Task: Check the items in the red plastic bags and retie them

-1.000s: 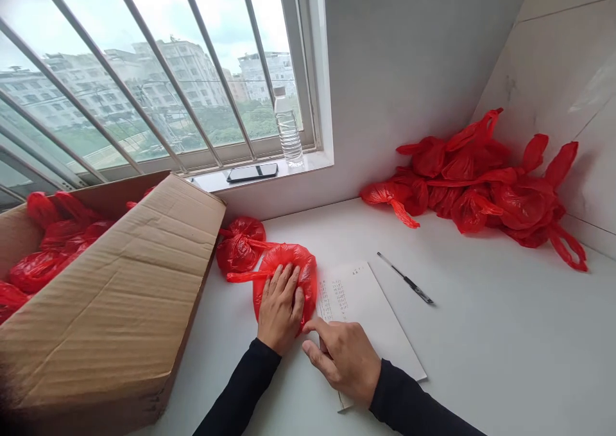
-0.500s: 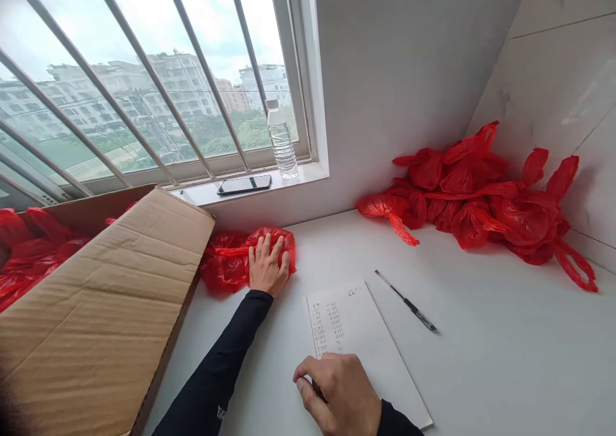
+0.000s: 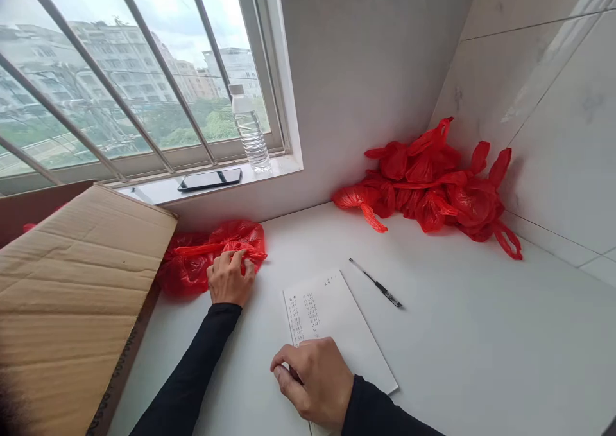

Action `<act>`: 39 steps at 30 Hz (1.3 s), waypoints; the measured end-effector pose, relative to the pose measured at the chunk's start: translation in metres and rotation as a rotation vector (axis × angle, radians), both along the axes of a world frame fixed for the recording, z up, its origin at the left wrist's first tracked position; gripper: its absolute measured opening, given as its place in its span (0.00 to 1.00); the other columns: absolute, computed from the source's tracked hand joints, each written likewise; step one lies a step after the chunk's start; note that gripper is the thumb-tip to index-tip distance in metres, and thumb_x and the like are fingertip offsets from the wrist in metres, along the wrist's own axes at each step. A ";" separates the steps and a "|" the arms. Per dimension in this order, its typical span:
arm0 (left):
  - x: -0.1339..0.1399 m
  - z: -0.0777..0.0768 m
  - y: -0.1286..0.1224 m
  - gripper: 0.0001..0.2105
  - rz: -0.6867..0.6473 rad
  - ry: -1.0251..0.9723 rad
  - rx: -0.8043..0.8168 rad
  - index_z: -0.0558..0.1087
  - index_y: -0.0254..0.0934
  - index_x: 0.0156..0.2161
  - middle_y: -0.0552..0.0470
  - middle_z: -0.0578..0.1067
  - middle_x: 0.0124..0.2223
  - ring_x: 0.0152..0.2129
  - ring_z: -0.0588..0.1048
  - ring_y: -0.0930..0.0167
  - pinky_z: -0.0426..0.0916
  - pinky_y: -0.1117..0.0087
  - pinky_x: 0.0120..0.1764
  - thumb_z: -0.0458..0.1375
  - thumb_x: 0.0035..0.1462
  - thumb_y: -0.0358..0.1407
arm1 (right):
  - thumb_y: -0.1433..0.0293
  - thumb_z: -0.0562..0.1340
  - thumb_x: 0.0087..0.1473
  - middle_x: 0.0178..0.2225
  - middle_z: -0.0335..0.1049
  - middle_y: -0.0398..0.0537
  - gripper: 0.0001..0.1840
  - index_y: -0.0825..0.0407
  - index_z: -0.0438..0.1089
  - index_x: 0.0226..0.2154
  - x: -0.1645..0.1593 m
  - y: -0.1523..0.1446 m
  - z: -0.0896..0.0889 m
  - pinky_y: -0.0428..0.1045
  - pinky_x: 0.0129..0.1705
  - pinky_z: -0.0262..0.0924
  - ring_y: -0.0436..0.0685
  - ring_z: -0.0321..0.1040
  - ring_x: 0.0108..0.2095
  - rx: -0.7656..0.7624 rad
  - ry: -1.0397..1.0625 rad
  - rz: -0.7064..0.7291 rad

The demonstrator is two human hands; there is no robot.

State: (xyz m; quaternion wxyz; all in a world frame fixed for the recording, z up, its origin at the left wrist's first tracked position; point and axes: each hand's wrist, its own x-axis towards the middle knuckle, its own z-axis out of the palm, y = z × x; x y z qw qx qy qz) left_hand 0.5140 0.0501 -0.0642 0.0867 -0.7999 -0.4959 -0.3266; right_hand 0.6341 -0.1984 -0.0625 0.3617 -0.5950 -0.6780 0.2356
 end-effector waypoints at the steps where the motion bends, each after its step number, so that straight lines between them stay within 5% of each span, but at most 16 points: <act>1: -0.001 -0.001 0.000 0.18 -0.010 0.010 -0.003 0.76 0.31 0.51 0.36 0.75 0.49 0.47 0.71 0.52 0.61 0.51 0.50 0.51 0.60 0.35 | 0.68 0.59 0.60 0.24 0.70 0.37 0.08 0.44 0.73 0.39 0.000 0.000 0.000 0.46 0.33 0.53 0.50 0.68 0.26 0.006 0.004 -0.006; 7: 0.000 -0.003 -0.005 0.19 -0.086 0.026 0.041 0.73 0.29 0.55 0.35 0.74 0.53 0.51 0.70 0.53 0.61 0.53 0.53 0.51 0.62 0.32 | 0.69 0.60 0.59 0.22 0.66 0.37 0.07 0.45 0.74 0.38 0.000 0.001 -0.003 0.46 0.33 0.55 0.50 0.64 0.24 0.046 0.062 -0.044; 14: -0.015 -0.008 -0.070 0.14 -0.251 0.022 0.095 0.75 0.32 0.50 0.40 0.75 0.50 0.47 0.72 0.57 0.64 0.58 0.50 0.52 0.62 0.29 | 0.70 0.57 0.61 0.27 0.68 0.41 0.08 0.47 0.73 0.39 0.011 -0.006 0.011 0.48 0.33 0.59 0.52 0.63 0.27 0.158 0.143 -0.175; 20: -0.023 -0.012 -0.103 0.12 -0.429 0.001 0.101 0.74 0.32 0.47 0.42 0.76 0.45 0.43 0.73 0.60 0.64 0.59 0.47 0.52 0.61 0.26 | 0.59 0.56 0.63 0.43 0.69 0.50 0.11 0.48 0.63 0.44 0.096 0.022 0.022 0.53 0.42 0.64 0.58 0.67 0.40 0.400 0.173 -0.823; 23: -0.023 -0.013 -0.102 0.12 -0.479 -0.043 0.105 0.74 0.32 0.47 0.43 0.76 0.44 0.42 0.73 0.60 0.65 0.58 0.47 0.52 0.61 0.26 | 0.57 0.59 0.57 0.56 0.61 0.60 0.23 0.51 0.58 0.51 0.153 0.044 0.023 0.63 0.57 0.54 0.66 0.58 0.56 0.492 0.081 -1.008; 26: -0.022 -0.014 -0.099 0.12 -0.482 -0.090 0.091 0.74 0.32 0.46 0.43 0.76 0.42 0.41 0.74 0.60 0.65 0.59 0.45 0.52 0.61 0.25 | 0.55 0.64 0.51 0.55 0.65 0.62 0.30 0.53 0.61 0.52 0.196 0.065 0.022 0.66 0.60 0.50 0.69 0.59 0.57 0.434 0.038 -0.998; 32: -0.028 -0.016 -0.104 0.13 -0.406 -0.164 -0.016 0.73 0.35 0.46 0.47 0.78 0.41 0.40 0.75 0.63 0.67 0.61 0.45 0.51 0.59 0.24 | 0.59 0.61 0.62 0.38 0.73 0.48 0.14 0.54 0.71 0.37 0.227 0.097 0.021 0.59 0.50 0.63 0.58 0.71 0.41 0.280 0.066 -0.927; 39: -0.030 -0.019 -0.104 0.13 -0.367 -0.270 -0.147 0.74 0.36 0.42 0.49 0.78 0.37 0.36 0.75 0.64 0.69 0.60 0.43 0.51 0.58 0.23 | 0.61 0.65 0.60 0.54 0.67 0.53 0.20 0.54 0.68 0.51 0.235 0.127 0.025 0.64 0.56 0.60 0.64 0.65 0.54 0.223 0.090 -1.036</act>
